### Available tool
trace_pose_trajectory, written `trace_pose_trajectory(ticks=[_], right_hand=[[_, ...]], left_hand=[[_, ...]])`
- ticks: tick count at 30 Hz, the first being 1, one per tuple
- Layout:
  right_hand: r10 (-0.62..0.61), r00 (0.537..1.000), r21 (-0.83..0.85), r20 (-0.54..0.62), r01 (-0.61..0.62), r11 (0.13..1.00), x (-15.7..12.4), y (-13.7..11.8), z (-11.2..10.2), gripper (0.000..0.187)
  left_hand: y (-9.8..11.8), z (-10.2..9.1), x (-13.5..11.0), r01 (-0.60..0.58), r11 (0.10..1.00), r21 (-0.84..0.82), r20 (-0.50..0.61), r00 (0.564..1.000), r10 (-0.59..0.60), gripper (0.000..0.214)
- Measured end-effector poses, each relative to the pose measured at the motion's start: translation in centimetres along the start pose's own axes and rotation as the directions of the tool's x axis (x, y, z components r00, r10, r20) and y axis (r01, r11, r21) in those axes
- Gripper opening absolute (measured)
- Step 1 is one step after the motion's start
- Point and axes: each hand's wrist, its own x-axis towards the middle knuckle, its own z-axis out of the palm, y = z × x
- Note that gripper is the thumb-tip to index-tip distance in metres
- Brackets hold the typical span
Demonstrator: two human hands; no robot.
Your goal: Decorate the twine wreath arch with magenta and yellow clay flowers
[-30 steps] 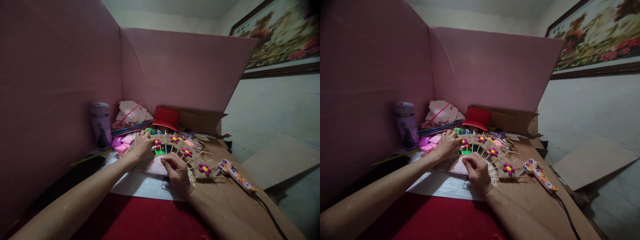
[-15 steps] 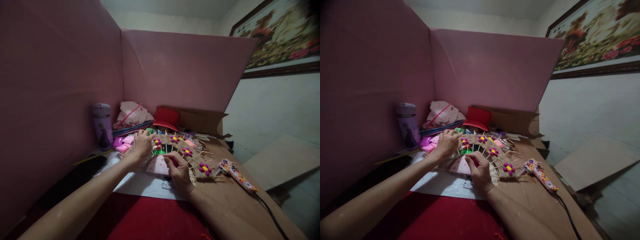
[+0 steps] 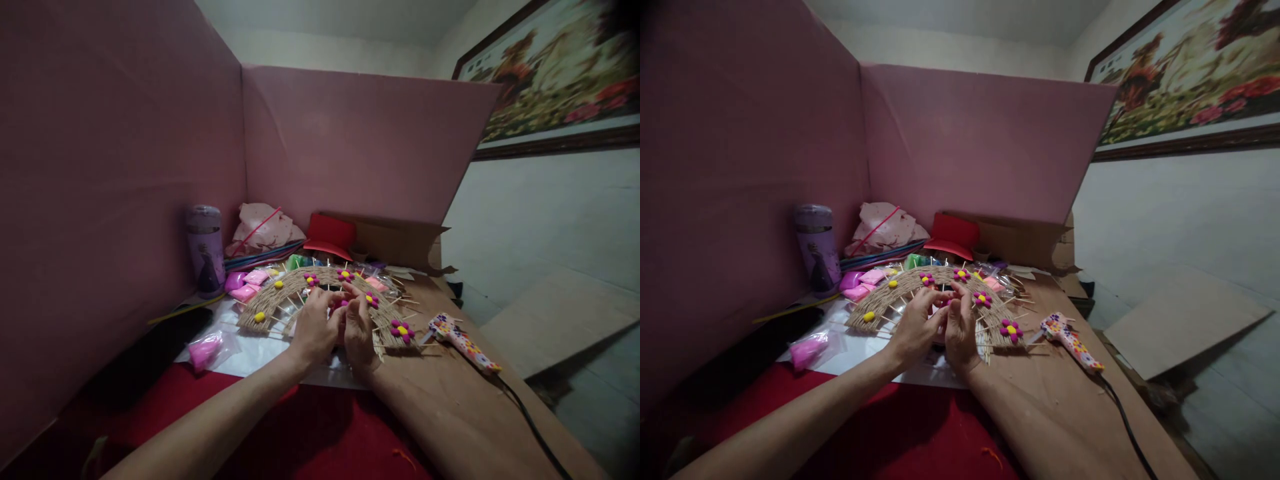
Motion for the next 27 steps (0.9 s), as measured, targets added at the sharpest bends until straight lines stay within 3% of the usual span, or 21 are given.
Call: trace_pose_trajectory(ticks=[7,11,18,24,27], right_hand=[[-0.051,0.992,-0.078,0.114,0.060,0.995,-0.2,0.3,0.0,0.057],[-0.082,0.985,-0.135,0.152,0.103,0.985,-0.2,-0.3,0.0,0.045],[-0.085,0.969,-0.212,0.230,0.135,0.968,-0.2,-0.7,0.0,0.022],[0.017,0.986,-0.111,0.167,0.002,0.994,-0.2,-0.3,0.2,0.021],[0.098,0.984,-0.036,0.150,-0.094,0.995,-0.2,-0.2,0.3,0.024]], left_hand=[[-0.8,-0.7,0.4,-0.065,0.989,0.130,0.056,0.997,0.058,0.006],[-1.6,-0.7,0.0,-0.041,0.999,0.014,-0.017,0.999,0.041,0.010],[-2.7,-0.7,-0.3,0.153,0.941,-0.301,-0.081,0.979,-0.185,0.009],[-3.3,-0.9,-0.1,0.152,0.891,-0.428,-0.055,0.980,-0.193,0.014],[-3.4,-1.2,-0.2,0.089,0.917,-0.390,-0.065,0.990,-0.124,0.019]])
